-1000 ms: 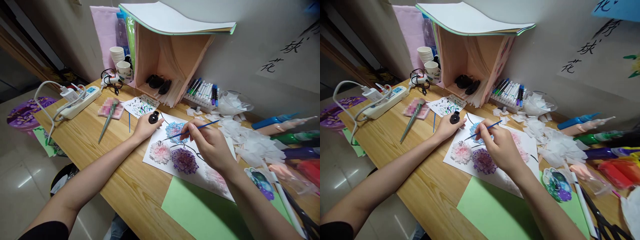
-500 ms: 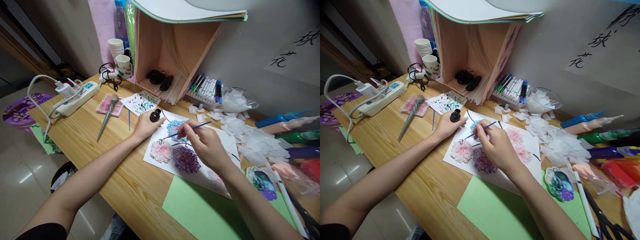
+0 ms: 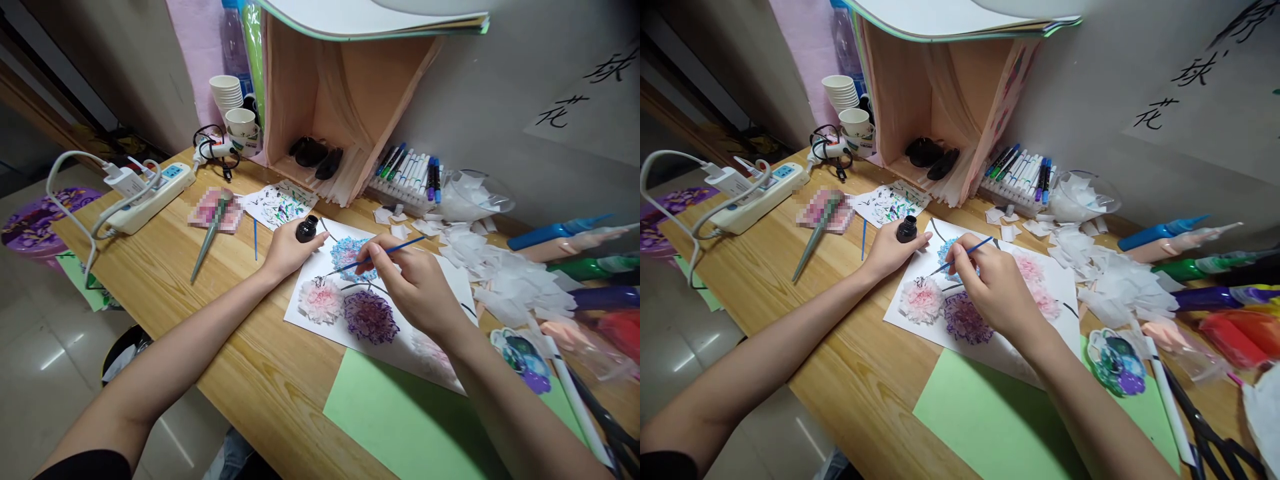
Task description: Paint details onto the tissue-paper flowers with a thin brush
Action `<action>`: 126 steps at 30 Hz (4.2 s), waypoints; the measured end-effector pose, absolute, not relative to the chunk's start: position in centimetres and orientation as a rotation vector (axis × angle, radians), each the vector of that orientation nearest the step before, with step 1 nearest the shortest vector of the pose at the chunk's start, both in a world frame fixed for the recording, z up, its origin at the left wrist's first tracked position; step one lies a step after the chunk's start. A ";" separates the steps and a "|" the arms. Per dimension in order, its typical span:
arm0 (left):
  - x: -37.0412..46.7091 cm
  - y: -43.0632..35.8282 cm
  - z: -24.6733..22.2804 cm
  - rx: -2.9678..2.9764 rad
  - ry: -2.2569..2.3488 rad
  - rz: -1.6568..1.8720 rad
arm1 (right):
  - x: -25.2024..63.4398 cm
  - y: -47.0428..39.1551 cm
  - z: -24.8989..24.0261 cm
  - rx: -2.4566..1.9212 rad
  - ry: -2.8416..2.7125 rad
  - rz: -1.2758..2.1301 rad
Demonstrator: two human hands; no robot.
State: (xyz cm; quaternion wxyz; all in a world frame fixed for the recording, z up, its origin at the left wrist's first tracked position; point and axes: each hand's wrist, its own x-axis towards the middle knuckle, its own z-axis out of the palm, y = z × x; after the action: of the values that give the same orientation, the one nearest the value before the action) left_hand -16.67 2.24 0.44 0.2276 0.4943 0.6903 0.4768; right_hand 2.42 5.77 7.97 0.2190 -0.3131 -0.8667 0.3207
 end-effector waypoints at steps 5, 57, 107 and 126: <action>-16.7 2.2 0.5 1.352 1.897 1.308 | 2.8 5.8 8.5 -0.860 -2.353 0.844; -16.6 2.2 0.5 1.357 1.902 1.316 | 2.8 6.2 8.0 -0.869 -2.259 0.942; -16.6 2.6 0.0 1.412 1.817 1.473 | 1.5 4.8 6.7 -0.967 -2.054 1.425; -16.6 2.5 0.1 1.442 1.870 1.435 | 2.0 4.5 7.5 -0.829 -2.180 1.157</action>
State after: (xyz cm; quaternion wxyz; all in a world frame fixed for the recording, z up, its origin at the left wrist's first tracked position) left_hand -16.59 2.52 0.12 0.1881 0.5125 0.6645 0.5102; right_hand 2.01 4.48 7.53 0.2658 -0.3070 -0.8071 0.4285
